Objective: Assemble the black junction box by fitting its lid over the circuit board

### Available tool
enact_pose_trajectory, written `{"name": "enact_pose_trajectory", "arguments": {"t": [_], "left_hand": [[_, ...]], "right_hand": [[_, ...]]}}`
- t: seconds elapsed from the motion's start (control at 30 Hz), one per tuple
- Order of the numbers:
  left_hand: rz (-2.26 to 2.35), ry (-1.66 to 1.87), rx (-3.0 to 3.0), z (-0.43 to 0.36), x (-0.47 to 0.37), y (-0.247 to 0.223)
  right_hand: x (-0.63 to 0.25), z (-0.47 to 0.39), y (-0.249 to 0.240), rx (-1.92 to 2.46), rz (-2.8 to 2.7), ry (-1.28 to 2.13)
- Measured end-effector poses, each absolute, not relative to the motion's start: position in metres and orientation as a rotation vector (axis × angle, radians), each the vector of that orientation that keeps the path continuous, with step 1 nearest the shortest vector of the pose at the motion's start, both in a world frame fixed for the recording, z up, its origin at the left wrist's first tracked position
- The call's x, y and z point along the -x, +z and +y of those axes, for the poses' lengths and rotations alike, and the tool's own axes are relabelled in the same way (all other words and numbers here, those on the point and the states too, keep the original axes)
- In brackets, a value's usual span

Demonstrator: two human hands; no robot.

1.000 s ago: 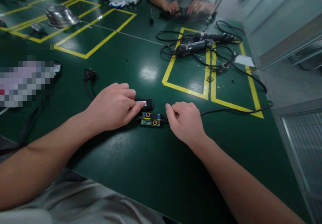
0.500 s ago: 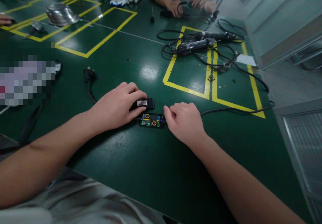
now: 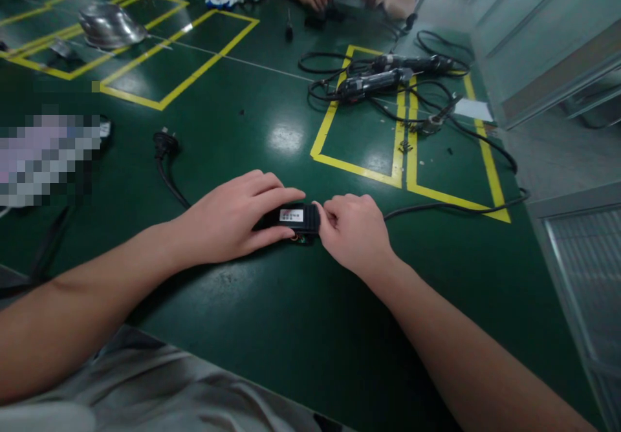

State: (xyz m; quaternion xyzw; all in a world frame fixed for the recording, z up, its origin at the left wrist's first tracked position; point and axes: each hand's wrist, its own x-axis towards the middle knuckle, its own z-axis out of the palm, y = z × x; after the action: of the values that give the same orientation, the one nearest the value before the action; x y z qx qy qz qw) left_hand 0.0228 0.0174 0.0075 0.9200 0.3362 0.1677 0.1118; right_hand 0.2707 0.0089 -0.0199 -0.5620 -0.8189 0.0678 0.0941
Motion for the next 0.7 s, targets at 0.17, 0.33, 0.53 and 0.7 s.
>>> {"name": "enact_pose_trajectory", "arguments": {"t": [0.17, 0.33, 0.53, 0.7], "left_hand": [[0.916, 0.413, -2.727, 0.0175, -0.0234, 0.0066], [0.858, 0.446, -2.699, 0.0200, -0.0209, 0.0120], [0.844, 0.380, -2.689, 0.0183, -0.0227, 0.0124], [0.840, 0.387, -2.714, 0.0162, -0.0267, 0.0073]], "right_hand": [[-0.2716, 0.0088, -0.0211, 1.657, -2.426, 0.191], [-0.2709, 0.0091, -0.0192, 1.665, -2.446, 0.220], [-0.2693, 0.0099, -0.0163, 1.690, -2.447, 0.229], [-0.2694, 0.0102, -0.0167, 1.696, -2.444, 0.245]]}}
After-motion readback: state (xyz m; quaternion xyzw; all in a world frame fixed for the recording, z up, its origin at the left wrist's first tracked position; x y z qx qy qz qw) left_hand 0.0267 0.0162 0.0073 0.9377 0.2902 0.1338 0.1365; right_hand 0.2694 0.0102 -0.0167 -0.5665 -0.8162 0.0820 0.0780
